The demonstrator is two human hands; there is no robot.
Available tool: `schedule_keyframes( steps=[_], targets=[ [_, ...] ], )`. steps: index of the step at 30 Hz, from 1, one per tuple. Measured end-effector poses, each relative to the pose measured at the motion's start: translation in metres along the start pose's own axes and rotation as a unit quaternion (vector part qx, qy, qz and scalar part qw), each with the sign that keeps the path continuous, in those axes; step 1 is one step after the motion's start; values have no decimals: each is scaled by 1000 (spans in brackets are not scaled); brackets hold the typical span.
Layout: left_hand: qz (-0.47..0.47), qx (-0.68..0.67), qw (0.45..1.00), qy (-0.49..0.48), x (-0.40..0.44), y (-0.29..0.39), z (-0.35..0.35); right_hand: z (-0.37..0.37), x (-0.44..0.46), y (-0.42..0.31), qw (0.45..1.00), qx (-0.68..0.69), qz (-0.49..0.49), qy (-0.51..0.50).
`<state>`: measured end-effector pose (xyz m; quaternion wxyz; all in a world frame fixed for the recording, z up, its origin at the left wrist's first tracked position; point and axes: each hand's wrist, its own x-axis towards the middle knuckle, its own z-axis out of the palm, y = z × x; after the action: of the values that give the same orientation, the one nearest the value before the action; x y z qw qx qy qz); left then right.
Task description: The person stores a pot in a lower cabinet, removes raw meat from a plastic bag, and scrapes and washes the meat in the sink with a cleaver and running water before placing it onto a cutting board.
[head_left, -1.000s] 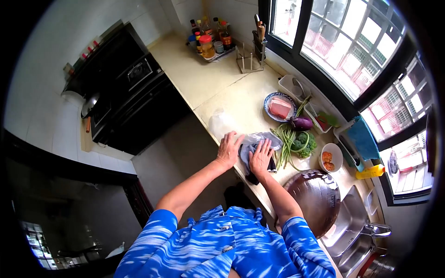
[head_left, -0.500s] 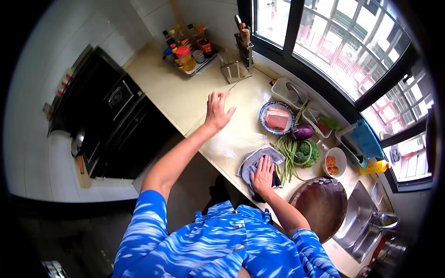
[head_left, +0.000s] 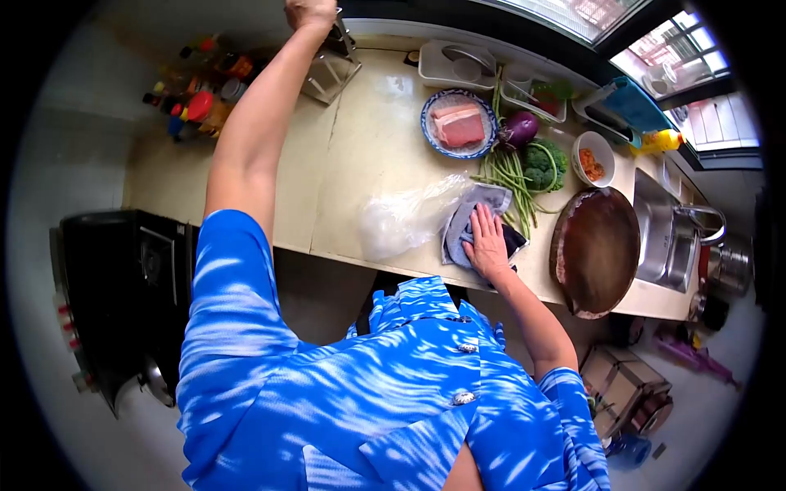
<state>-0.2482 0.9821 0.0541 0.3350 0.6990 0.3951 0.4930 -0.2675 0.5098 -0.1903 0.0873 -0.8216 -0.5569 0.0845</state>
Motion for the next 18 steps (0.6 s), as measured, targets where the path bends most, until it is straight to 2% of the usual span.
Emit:
schedule_keyframes(
  steps=[1, 2, 4, 6, 7, 12, 14, 15, 16, 18],
  targets=[
    [18, 25, 1000, 6, 5, -12, 2, 0, 0, -1, 1000, -3, 10, 0],
    [96, 129, 986, 53, 11, -25, 2, 0, -1, -1, 1000, 3, 11, 1],
    [73, 173, 980, 60, 16, -33, 1, -2, -1, -3, 1000, 8, 21, 6],
    [135, 272, 952, 43, 47, -68, -6, -3, -2, -5, 1000, 12, 22, 9],
    [206, 253, 940, 103, 51, -76, -5, -3, -3, -6, 1000, 14, 24, 13],
    [201, 196, 955, 100, 57, -43, -22, -7, -1, -12, 997, 48, 60, 10],
    [238, 124, 955, 129, 57, -11, -33, -12, 4, -16, 990, 104, 94, 16],
    [213, 74, 968, 106, 39, 15, -32, -9, 7, -17, 981, 144, 106, 75],
    [234, 42, 961, 141, 43, 29, -37, -16, 11, -21, 980, 145, 110, 77],
    [268, -10, 952, 146, 48, 61, -54, -40, 24, -37, 953, 192, 172, 155]
  ],
)
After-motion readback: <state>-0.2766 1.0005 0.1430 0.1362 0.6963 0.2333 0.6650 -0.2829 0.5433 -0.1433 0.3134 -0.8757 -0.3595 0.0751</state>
